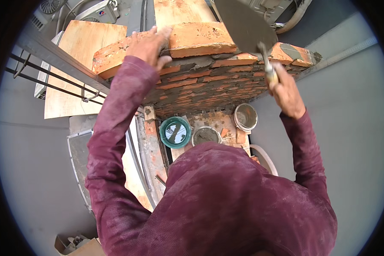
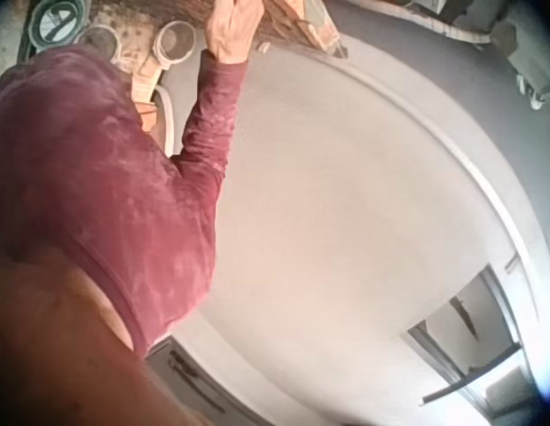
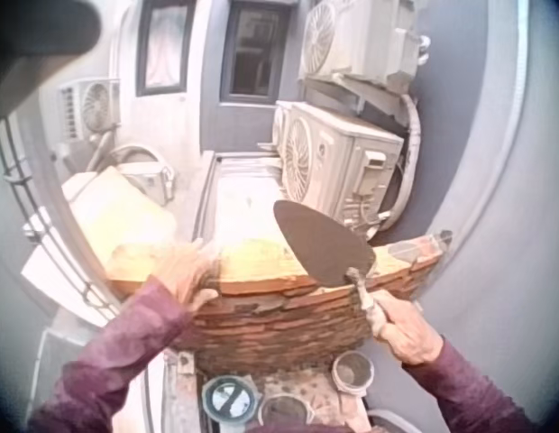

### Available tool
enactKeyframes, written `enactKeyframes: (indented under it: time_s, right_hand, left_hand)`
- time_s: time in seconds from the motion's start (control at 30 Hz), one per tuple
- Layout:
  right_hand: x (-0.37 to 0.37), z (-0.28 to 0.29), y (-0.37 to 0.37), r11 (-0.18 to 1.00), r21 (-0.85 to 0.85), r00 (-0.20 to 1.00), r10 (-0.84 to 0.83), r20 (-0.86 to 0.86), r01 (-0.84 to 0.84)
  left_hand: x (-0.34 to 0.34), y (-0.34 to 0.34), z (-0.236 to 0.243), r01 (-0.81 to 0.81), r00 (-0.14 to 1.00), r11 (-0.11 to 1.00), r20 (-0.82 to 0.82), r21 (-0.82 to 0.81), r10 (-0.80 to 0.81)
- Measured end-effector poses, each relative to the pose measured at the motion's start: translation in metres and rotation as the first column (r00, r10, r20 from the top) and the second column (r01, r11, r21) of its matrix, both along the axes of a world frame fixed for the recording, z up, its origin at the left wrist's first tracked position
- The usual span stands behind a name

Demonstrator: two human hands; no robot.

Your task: The person builds a brick wall by spreading mortar with a trowel, placing bricks, and tapping them into position.

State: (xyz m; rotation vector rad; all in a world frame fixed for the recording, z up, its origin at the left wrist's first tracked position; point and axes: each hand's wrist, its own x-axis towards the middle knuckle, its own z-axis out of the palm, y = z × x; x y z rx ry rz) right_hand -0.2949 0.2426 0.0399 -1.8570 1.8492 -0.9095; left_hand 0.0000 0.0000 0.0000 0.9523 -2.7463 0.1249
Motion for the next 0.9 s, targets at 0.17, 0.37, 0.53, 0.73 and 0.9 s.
enactKeyframes:
  time_s: [0.17,0.37,0.53,0.73,0.9]
  right_hand:
    - [0.014,-0.093,-0.001,0.99,0.14,0.843,0.085,-0.531,-0.012]
    - [-0.051,-0.117,-0.044,0.999,-0.044,0.843,-0.008,-0.538,-0.019]
    - [-0.129,-0.136,-0.028,0.996,-0.085,0.873,-0.049,-0.486,0.009]
    - [-0.197,-0.142,0.045,0.958,-0.149,0.928,-0.275,-0.251,0.243]
    - [-0.131,-0.149,0.036,0.996,-0.082,0.974,-0.045,-0.22,0.028]
  left_hand:
    - [-0.01,-0.04,0.008,0.273,0.942,0.945,-0.25,0.18,-0.225]
    - [-0.045,-0.037,0.006,0.066,0.998,0.978,-0.006,0.196,-0.066]
    - [-0.045,-0.029,0.011,0.033,0.996,0.956,-0.087,0.29,-0.008]
    - [-0.014,0.002,0.024,0.1,0.845,0.912,-0.519,0.397,0.133]
    - [0.03,0.025,0.036,0.076,0.579,0.857,-0.722,0.51,0.378]
